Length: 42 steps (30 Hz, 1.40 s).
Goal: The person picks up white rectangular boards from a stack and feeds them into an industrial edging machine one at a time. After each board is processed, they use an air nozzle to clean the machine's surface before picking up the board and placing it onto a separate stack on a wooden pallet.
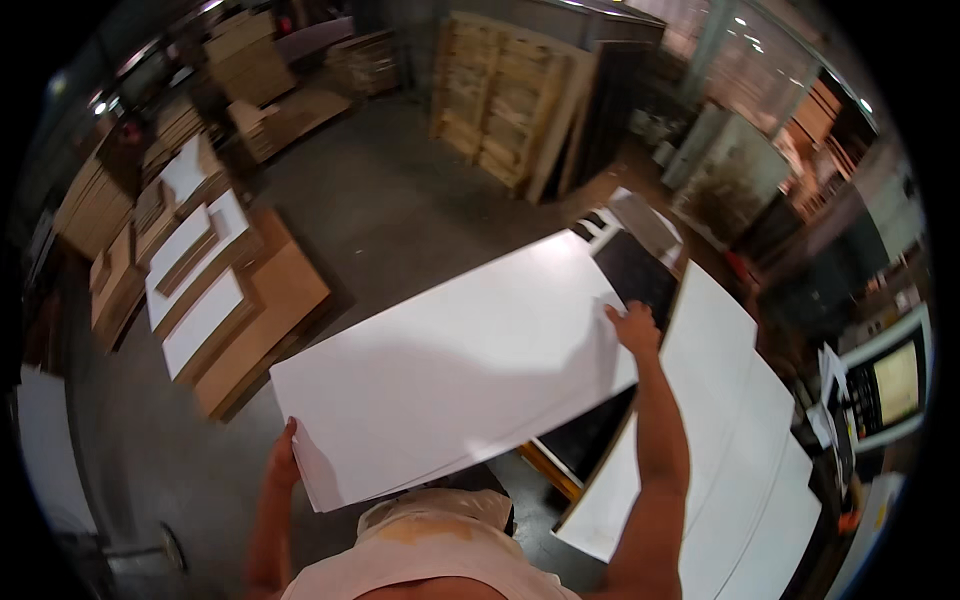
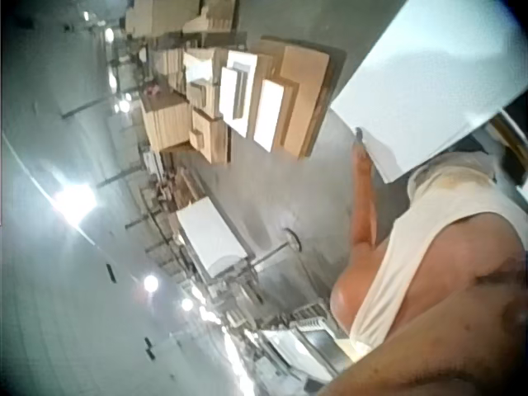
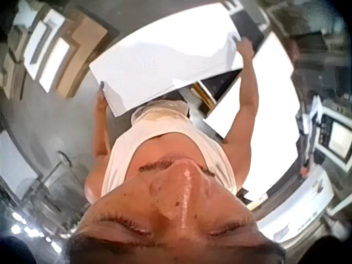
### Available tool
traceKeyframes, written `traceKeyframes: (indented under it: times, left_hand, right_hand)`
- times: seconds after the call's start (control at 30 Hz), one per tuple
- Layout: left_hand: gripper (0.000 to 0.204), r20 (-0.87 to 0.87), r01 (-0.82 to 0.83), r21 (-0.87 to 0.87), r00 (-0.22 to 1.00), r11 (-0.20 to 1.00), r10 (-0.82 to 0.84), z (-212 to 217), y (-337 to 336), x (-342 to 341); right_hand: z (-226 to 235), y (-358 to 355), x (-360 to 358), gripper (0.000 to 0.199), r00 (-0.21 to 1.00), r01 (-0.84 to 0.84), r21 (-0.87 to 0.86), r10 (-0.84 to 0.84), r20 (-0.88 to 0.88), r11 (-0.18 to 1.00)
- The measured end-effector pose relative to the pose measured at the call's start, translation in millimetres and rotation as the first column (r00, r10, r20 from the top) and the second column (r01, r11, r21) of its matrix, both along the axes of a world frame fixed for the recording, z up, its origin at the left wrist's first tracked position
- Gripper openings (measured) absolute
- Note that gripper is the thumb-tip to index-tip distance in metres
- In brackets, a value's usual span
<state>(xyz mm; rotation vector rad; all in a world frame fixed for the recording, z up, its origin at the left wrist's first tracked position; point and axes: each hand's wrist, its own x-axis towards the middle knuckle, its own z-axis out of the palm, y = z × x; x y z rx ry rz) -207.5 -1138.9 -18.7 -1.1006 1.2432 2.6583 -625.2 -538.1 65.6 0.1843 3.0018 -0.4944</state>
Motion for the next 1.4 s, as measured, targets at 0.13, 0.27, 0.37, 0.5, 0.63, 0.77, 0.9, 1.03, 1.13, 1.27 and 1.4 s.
traceKeyframes:
  times: [0.13, 0.27, 0.37, 0.5, 0.63, 0.77, 0.9, 1.03, 1.13, 1.27, 1.4]
  left_hand:
    - [0.055, 0.185, 0.037, -0.165, 0.983, 0.986, -0.006, -2, -47, 3]
    - [0.056, 0.218, 0.106, -0.22, 0.974, 0.97, -0.057, -54, -83, -31]
    - [0.059, 0.311, 0.088, -0.064, 0.948, 0.994, -0.063, -77, -100, -24]
    - [0.067, 0.285, 0.139, -0.021, 0.95, 0.99, -0.127, -107, -106, -30]
    - [0.089, 0.59, 0.26, -0.409, 0.807, 0.875, 0.036, -117, -154, -50]
    - [0.094, 0.453, 0.111, -0.383, 0.888, 0.917, 0.081, -139, -269, -15]
    - [0.095, 0.28, 0.017, -0.166, 0.959, 0.986, 0.031, -85, -395, 27]
    - [0.085, 0.228, -0.217, -0.223, 0.936, 0.95, 0.268, -55, -504, 86]
    - [0.081, 0.164, -0.125, -0.445, 0.962, 0.887, 0.218, -4, -583, 93]
    - [0.086, 0.338, -0.064, -0.477, 0.907, 0.877, 0.251, 17, -688, 108]
    - [0.089, 0.492, -0.156, -0.491, 0.762, 0.857, 0.42, -32, -809, 165]
  right_hand:
    - [-25, 1, -16, 0.093, 0.945, -0.093, -0.483, 0.231, 0.234, 0.871]
    - [14, -3, -3, 0.069, 0.78, 0.335, -0.781, 0.31, 0.544, 0.527]
    - [38, -36, 11, 0.064, 0.704, 0.281, -0.865, 0.523, 0.48, 0.415]
    - [59, -45, 35, 0.066, 0.777, 0.143, -0.731, 0.382, 0.501, 0.667]
    - [72, -110, 40, 0.067, 0.863, 0.258, -0.719, 0.18, 0.471, 0.646]
    - [47, -214, 49, 0.068, 0.886, 0.321, -0.768, 0.109, 0.45, 0.555]
    - [24, -322, 68, 0.069, 0.899, 0.366, -0.833, 0.074, 0.432, 0.416]
    - [-24, -451, 75, 0.07, 0.87, 0.41, -0.856, 0.146, 0.47, 0.314]
    - [-63, -552, 76, 0.082, 0.931, 0.263, -0.78, 0.063, 0.36, 0.568]
    - [-88, -693, 65, 0.083, 0.904, 0.236, -0.666, 0.09, 0.417, 0.708]
    - [-132, -889, 46, 0.085, 0.857, 0.183, -0.704, 0.239, 0.456, 0.686]
